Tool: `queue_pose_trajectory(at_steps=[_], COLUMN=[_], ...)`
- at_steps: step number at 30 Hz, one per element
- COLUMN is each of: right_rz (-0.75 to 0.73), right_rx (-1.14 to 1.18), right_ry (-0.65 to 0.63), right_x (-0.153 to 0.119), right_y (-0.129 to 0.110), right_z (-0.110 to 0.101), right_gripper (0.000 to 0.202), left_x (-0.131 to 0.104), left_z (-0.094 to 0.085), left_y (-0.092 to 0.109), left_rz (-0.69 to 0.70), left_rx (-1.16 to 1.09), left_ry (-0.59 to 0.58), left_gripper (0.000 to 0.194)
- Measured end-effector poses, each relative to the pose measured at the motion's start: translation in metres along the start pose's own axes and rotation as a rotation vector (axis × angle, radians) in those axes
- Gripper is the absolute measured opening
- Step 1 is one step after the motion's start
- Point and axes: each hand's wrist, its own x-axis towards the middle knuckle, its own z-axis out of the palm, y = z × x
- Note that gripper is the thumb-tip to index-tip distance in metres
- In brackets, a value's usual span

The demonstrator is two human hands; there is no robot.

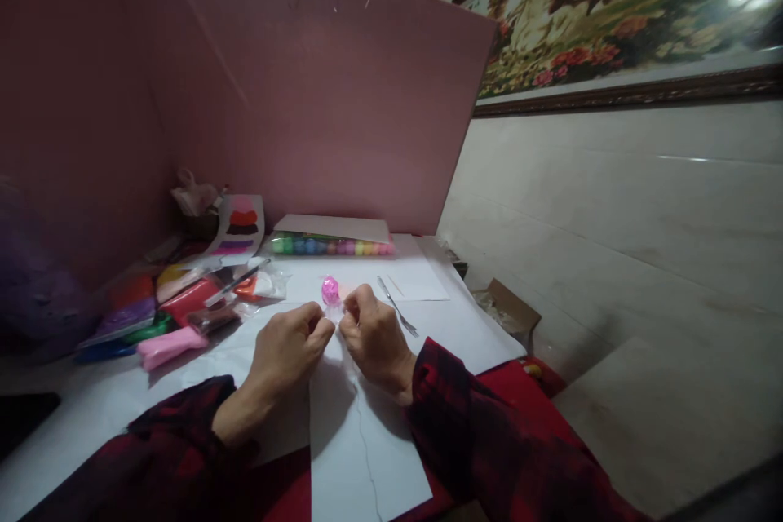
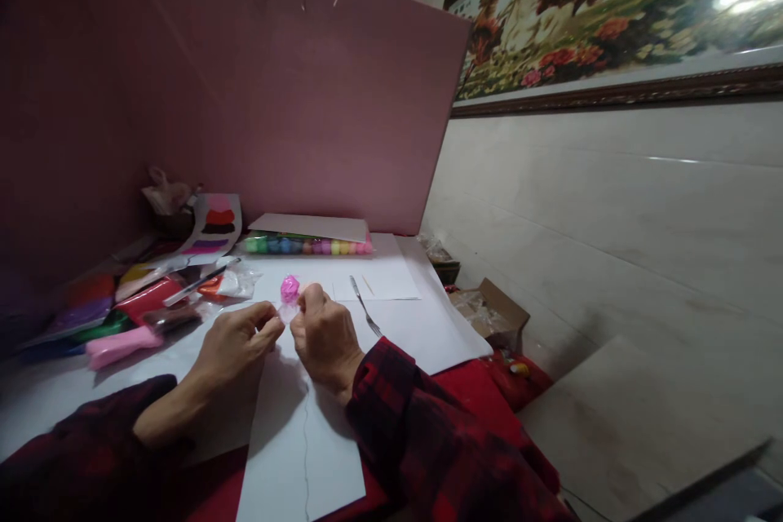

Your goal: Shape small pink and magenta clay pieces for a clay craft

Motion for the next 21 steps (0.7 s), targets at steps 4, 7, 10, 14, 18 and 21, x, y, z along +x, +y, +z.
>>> queue_pose_trajectory(at_steps=[4, 7, 10, 14, 18, 21], right_rz=[-0.18, -0.23, -0.212, -0.159, -0.028, 0.19], right_rx=[0.109, 0.089, 0.122, 0.273, 0.433, 0.677], right_ry=[-0.051, -0.133, -0.161, -0.134, -0.047, -0.024], right_x=[-0.0005, -0.0008, -0.0008, -0.0005, 0.0011, 0.0036], right_y=[0.0012, 0.0017, 0.0007, 0.0002, 0.0025, 0.0051], right_z=[-0.0053, -0.0062, -0.005, -0.0026, -0.0002, 0.0026], right_gripper=[0.022, 0.032, 0.04, 0.035, 0.032, 0.032], left_x=[-0.0009, -0.0013, -0.0018, -0.0036, -0.0048, 0.0], left_z=[-0.0012, 0.0008, 0.0039, 0.0069, 0.0042, -0.0016], left_y=[-0.0013, -0.0043, -0.0066, -0.0069, -0.006, -0.0087], left_rz=[0.0, 0.054, 0.131, 0.312, 0.385, 0.257], left_rx=[-0.057, -0.113, -0.17, -0.225, -0.266, -0.407], left_ry=[0.033, 0.033, 0.015, -0.013, -0.017, 0.153], left_gripper=[0.026, 0.028, 0.028, 0.023, 0.026, 0.024])
